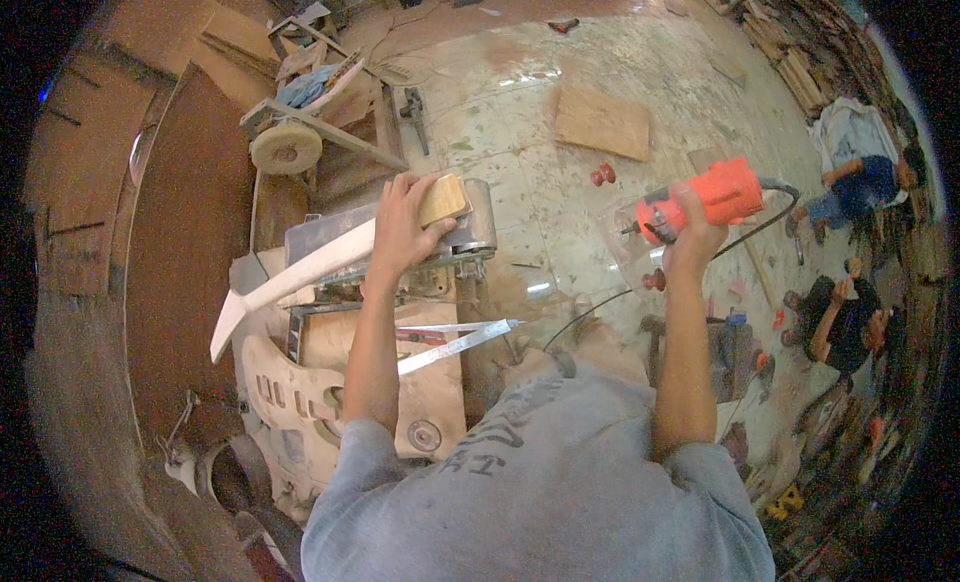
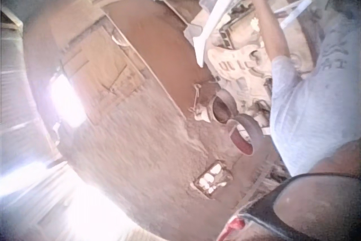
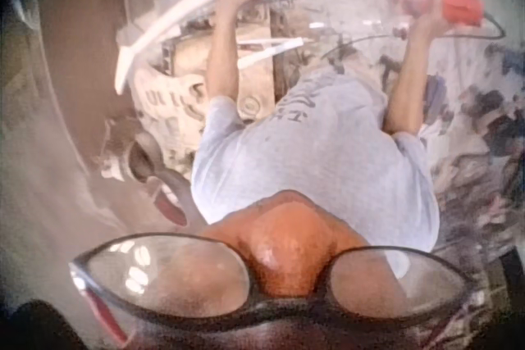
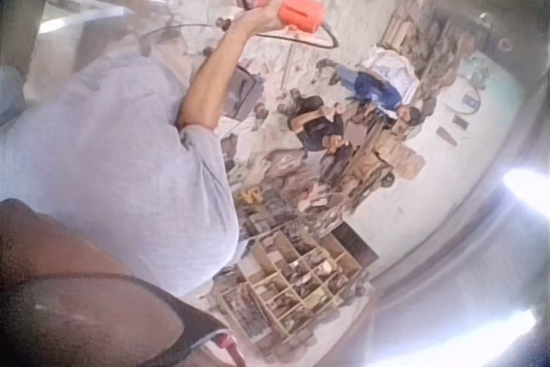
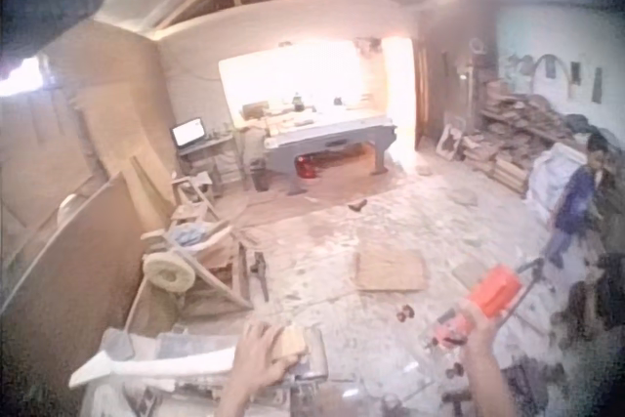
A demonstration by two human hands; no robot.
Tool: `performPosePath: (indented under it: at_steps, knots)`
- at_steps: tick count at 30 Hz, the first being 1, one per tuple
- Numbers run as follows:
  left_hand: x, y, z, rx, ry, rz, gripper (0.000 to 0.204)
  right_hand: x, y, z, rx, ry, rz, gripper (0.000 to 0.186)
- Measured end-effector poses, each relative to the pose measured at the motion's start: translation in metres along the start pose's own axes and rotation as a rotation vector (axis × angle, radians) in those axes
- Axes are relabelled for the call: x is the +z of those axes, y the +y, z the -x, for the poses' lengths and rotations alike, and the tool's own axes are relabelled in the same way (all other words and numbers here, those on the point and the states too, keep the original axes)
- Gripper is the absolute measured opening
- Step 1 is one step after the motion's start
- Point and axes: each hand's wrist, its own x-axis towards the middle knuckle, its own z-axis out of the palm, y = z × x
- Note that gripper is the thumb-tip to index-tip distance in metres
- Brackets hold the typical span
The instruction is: The person picks up a guitar neck to check its fit against a guitar body, uses a handheld router to shape the neck, and then places the neck back onto the body.
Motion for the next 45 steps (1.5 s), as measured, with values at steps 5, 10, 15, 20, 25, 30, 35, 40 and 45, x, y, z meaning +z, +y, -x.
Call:
performPosePath:
  at_steps: [5,10,15,20,25,30,35,40,45]
  knots:
    - [0.004,0.012,0.013,0.074,0.097,-0.037,0.073,-0.002,-0.003,0.011,-0.018,0.061,0.032,0.046]
    - [0.006,0.01,0.015,0.114,0.132,-0.052,0.078,-0.007,0.008,0.014,0.028,0.114,0.014,0.044]
    - [0.008,0.009,0.014,0.13,0.154,-0.084,0.078,-0.005,0.015,0.014,0.043,0.143,-0.007,0.047]
    - [0.009,0.013,0.011,0.072,0.114,-0.071,0.08,-0.004,0.021,0.008,0.053,0.15,-0.016,0.051]
    - [0.009,0.011,0.012,0.049,0.097,-0.062,0.08,0.002,0.019,0.006,0.111,0.169,0.004,0.053]
    - [0.005,0.024,0.004,0.066,0.024,-0.144,0.069,0.006,0.02,0.003,0.093,0.146,-0.004,0.052]
    - [-0.006,0.036,-0.012,0.053,-0.123,-0.171,0.063,0.003,0.026,-0.001,0.105,0.139,-0.011,0.053]
    - [-0.001,0.033,-0.023,0.04,-0.227,-0.108,0.06,0.008,0.027,-0.003,0.119,0.125,-0.024,0.053]
    - [-0.003,0.036,-0.025,0.084,-0.096,0.139,0.056,-0.002,0.036,-0.008,0.138,0.117,-0.023,0.056]
